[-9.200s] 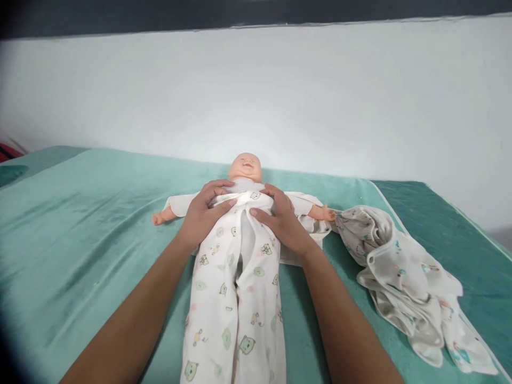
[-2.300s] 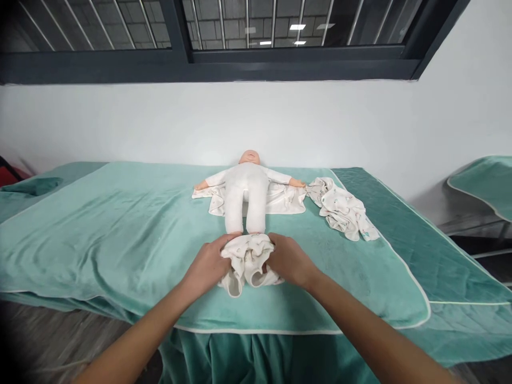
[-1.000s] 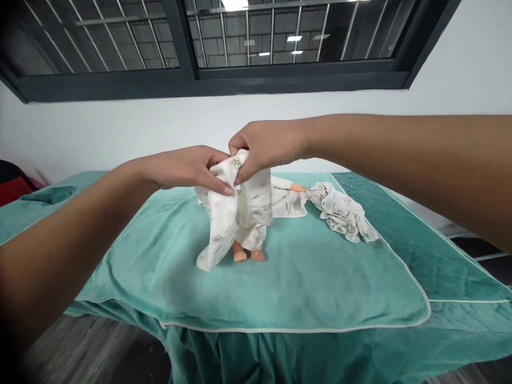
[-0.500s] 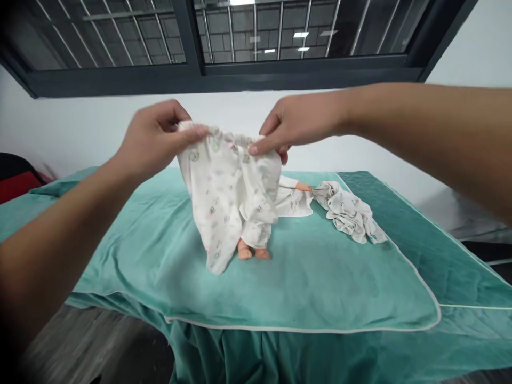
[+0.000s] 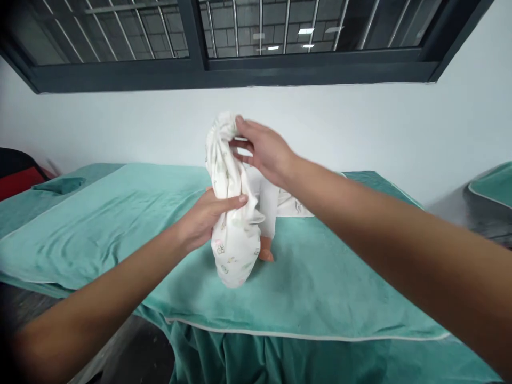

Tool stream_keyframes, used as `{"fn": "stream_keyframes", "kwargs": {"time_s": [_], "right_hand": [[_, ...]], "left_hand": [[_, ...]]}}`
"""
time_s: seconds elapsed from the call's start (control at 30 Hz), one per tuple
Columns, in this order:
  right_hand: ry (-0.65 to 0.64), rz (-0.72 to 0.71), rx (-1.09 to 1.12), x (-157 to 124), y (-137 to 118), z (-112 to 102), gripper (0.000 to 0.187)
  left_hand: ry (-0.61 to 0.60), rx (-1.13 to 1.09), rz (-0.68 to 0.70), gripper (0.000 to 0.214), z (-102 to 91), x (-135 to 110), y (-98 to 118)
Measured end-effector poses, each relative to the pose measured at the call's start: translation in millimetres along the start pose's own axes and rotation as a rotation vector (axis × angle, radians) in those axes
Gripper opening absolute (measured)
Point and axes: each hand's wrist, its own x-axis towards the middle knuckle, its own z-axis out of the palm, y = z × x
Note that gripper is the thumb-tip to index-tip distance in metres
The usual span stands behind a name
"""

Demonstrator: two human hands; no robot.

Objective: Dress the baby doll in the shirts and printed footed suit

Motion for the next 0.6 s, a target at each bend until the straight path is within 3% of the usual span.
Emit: {"fn": "stream_keyframes", "kwargs": {"time_s": [0.13,0.17,0.27,0.37,0.43,0.5,0.53,0.6], "right_hand": [[0.037,0.156,-0.013,-2.3,71.5,1.5,0.014],[0.048,0.202,-0.048,-3.2,85.8,2.7,0.016],[0.073,0.311,-0.18,-3.3,119.4,4.2,0.036],[0.081,0.321,-0.398,4.1,141.3,-7.5,0.064],[0.101,0.243,-0.57,14.4,151.3,-26.4,0.074],[0.145,0.126,-0.735,27.7,159.2,-52.6,0.071],[0.173,0.079,-0.818,35.1,162.9,-67.2,0.068],[0.246,0.078,-0.963,50.1,170.1,-96.5,0.066]], "left_hand": [[0.403,-0.155,-0.04,0.05,-31.0,3.2,-45.6],[0.452,-0.147,-0.092,0.05,-40.6,6.0,-54.6],[0.46,-0.077,-0.294,0.048,-66.1,13.2,-76.2],[0.507,0.063,-0.415,0.054,-81.5,15.1,-90.6],[0.635,0.275,-0.349,0.065,-85.1,15.1,-96.0],[0.729,0.544,-0.132,0.068,-83.1,17.2,-98.2],[0.721,0.645,-0.017,0.064,-80.1,19.8,-98.2],[0.584,0.689,0.096,0.053,-71.1,28.5,-97.4]]}}
